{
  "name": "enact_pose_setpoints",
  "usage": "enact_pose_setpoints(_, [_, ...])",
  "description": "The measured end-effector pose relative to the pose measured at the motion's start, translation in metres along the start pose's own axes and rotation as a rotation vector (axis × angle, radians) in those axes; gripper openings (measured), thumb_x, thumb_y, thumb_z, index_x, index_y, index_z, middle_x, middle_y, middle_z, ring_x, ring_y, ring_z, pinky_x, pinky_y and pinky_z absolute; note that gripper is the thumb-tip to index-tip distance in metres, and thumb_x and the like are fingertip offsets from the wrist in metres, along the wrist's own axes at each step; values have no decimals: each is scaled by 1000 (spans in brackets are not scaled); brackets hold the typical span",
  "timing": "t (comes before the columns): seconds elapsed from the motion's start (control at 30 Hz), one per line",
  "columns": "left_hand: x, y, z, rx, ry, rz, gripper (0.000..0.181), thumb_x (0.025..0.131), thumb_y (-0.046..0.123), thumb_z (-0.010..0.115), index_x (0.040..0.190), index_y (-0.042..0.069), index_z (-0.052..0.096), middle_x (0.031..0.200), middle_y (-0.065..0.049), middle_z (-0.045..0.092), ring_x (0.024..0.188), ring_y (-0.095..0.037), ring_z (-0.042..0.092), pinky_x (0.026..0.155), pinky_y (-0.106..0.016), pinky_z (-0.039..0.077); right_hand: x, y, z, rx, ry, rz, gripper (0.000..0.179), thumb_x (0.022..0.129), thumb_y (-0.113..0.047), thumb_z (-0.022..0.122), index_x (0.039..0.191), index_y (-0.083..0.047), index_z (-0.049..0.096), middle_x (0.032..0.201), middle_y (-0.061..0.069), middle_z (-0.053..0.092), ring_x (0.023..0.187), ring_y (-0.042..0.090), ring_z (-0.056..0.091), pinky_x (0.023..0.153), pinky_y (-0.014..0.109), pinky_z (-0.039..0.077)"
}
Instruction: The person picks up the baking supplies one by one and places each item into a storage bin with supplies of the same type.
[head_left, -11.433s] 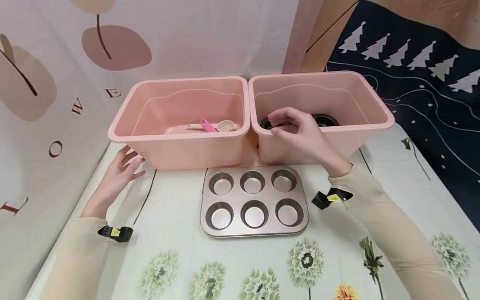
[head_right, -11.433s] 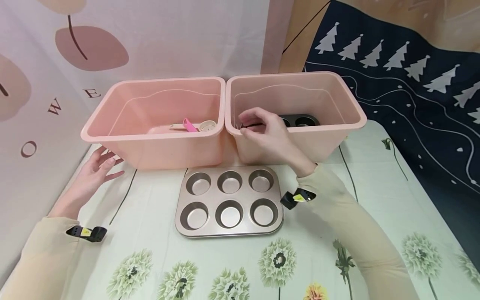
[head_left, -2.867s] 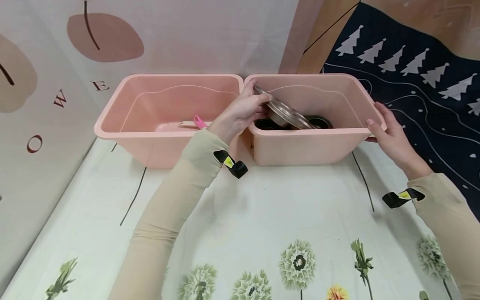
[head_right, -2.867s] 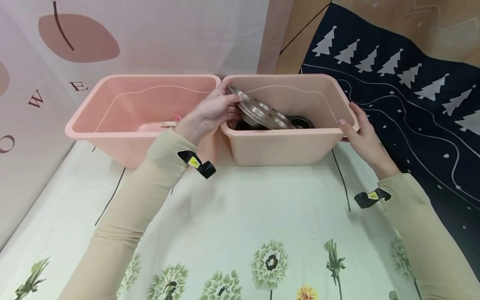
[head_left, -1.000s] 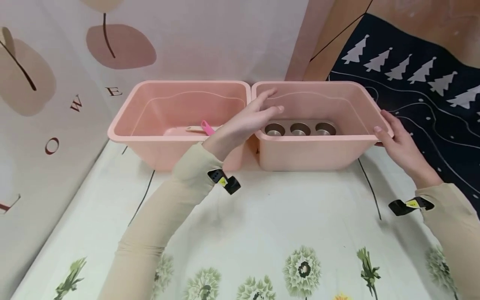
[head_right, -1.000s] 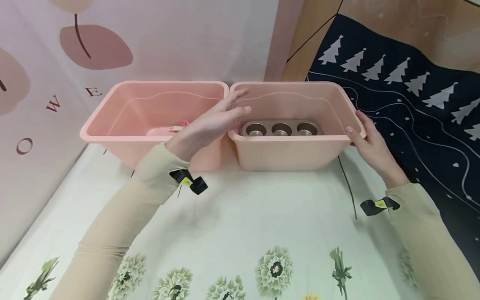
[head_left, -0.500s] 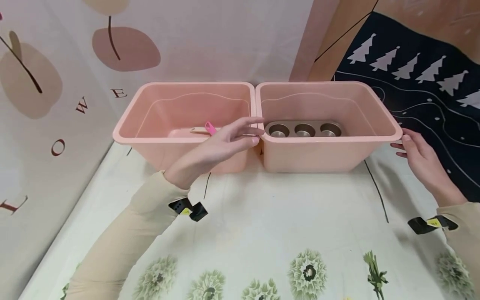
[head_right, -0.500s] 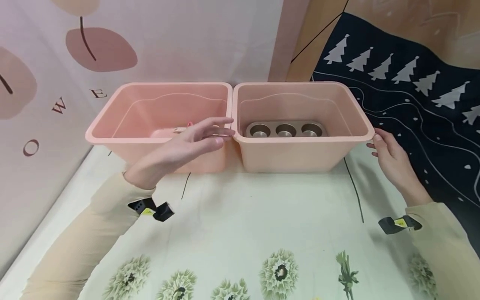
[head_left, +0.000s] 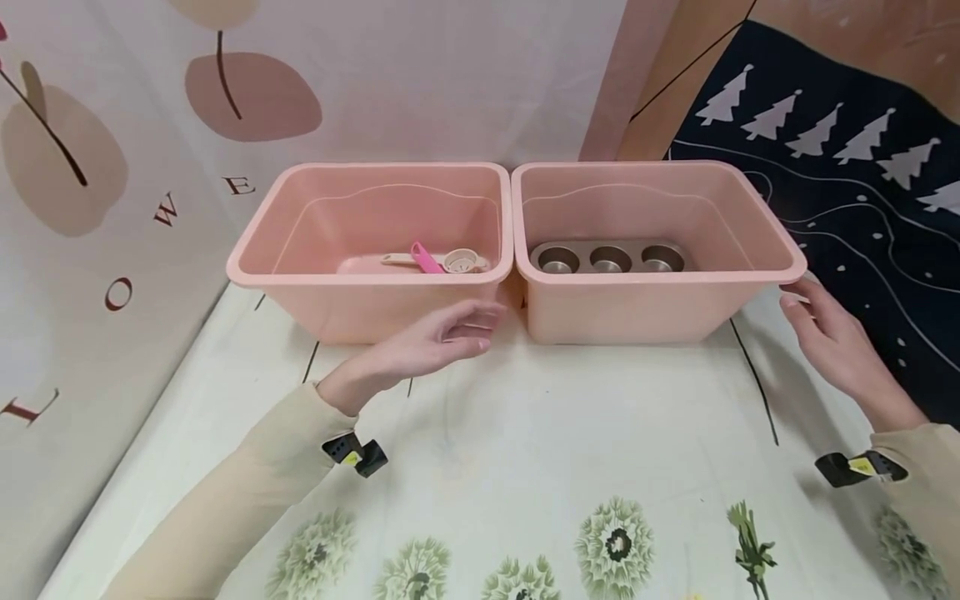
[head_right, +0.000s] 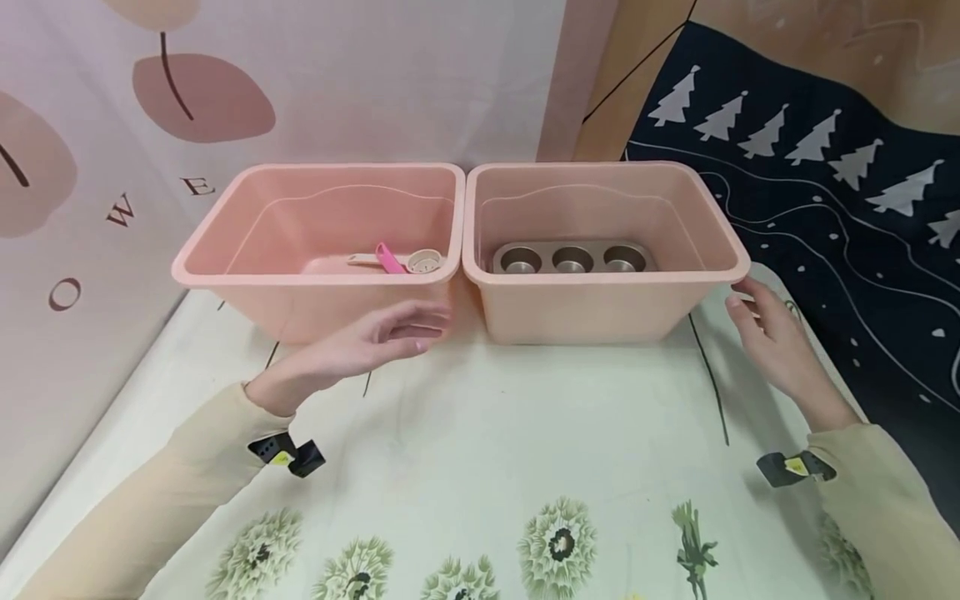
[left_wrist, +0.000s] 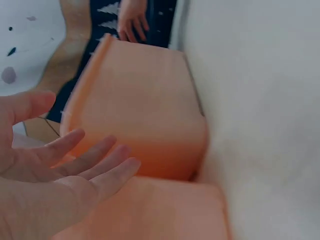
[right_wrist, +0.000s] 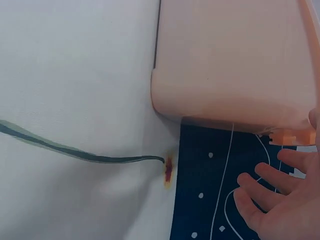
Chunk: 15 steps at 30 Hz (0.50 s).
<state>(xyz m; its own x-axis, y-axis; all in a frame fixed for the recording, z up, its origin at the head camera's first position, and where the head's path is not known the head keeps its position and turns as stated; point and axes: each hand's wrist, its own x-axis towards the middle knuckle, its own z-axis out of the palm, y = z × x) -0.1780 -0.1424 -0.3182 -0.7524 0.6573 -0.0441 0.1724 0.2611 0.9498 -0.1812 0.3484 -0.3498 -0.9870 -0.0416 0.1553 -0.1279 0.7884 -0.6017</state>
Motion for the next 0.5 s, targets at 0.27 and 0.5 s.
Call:
enact_pose_setpoints(0.27, [-18, -36, -8, 209, 9, 24, 50, 96, 6, 56, 141, -7, 39, 140, -23, 44, 130, -41, 40, 107, -52, 31, -3, 5, 7, 15, -15, -65, 60, 102, -22, 46, 152, 0, 21, 149, 32, 24, 124, 58, 30, 97, 70, 24])
enact_pose_setpoints(0.5, [-37, -66, -12, 555, 47, 105, 51, 90, 5, 62, 136, -7, 45, 136, -20, 49, 129, -35, 42, 107, -49, 31, -7, 16, 14, 17, -22, -167, 69, 93, -12, 63, 150, -1, 28, 147, 32, 26, 133, 53, 21, 99, 73, 16])
